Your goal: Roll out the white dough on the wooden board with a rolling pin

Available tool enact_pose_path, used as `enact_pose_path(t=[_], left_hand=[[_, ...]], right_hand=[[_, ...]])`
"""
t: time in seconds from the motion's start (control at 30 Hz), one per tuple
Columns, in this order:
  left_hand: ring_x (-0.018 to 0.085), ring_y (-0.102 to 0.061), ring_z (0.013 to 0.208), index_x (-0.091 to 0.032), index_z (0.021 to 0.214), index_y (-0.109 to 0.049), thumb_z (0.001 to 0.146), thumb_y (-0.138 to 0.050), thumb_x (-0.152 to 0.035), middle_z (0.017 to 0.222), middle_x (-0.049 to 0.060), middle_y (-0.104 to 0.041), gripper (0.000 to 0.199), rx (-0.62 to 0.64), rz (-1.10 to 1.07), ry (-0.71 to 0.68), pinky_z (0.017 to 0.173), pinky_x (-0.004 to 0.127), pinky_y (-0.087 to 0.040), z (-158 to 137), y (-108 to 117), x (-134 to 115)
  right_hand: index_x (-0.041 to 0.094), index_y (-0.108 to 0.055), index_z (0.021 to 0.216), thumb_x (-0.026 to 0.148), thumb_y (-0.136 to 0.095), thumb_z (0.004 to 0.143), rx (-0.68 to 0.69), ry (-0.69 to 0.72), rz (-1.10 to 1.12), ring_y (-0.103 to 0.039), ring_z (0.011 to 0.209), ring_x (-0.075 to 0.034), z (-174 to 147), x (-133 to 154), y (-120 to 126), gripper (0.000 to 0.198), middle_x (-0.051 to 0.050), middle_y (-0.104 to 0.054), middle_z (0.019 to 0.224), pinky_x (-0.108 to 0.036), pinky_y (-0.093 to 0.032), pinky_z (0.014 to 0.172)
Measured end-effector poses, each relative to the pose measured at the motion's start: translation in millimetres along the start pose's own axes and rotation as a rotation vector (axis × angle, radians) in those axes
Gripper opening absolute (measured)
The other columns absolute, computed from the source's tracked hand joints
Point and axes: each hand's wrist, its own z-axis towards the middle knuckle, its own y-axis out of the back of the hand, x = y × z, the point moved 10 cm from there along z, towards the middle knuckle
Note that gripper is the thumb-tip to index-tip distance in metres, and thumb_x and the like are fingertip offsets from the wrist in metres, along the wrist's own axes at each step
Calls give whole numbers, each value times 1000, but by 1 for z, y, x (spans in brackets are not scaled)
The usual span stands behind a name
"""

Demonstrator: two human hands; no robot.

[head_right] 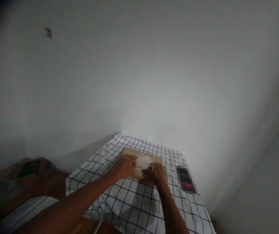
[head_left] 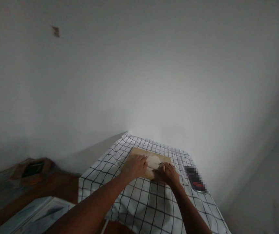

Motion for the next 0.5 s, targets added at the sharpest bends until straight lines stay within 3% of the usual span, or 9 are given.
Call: enact_pose_path(t=[0.1, 0.23, 0.4, 0.5], left_hand=[[28, -60, 149, -19, 154, -66, 113, -46, -29, 159, 12, -66, 47, -10, 7, -40, 130, 43, -44, -16, 0, -4], [30, -58, 150, -19, 155, -64, 113, -48, -32, 161, 11, -65, 48, -52, -2, -25, 130, 49, -43, -21, -7, 1], [32, -58, 148, -21, 149, -68, 113, -47, -39, 156, 10, -69, 45, -28, -24, 38, 131, 54, -40, -1, -20, 8], [33, -59, 146, -23, 140, -73, 113, -46, -45, 151, 11, -72, 44, -14, -31, 75, 129, 57, -40, 19, -21, 11]], right_hand=[[26, -71, 142, 32, -50, 111, -33, -27, 42, -57, 152, -31, -10, 2, -1, 38, -13, -65, 158, -45, -44, 124], [23, -65, 154, 30, -34, 115, -50, -89, 52, -46, 160, -29, -7, -6, -14, 50, -12, -56, 168, -49, -40, 128], [23, -51, 167, 37, -23, 118, 26, -180, 26, -30, 169, -29, 13, -21, -23, 58, -9, -40, 179, -56, -33, 133], [24, -53, 166, 39, -21, 119, 53, -205, 20, -29, 169, -31, 33, -30, -21, 59, -10, -41, 178, -61, -30, 134]])
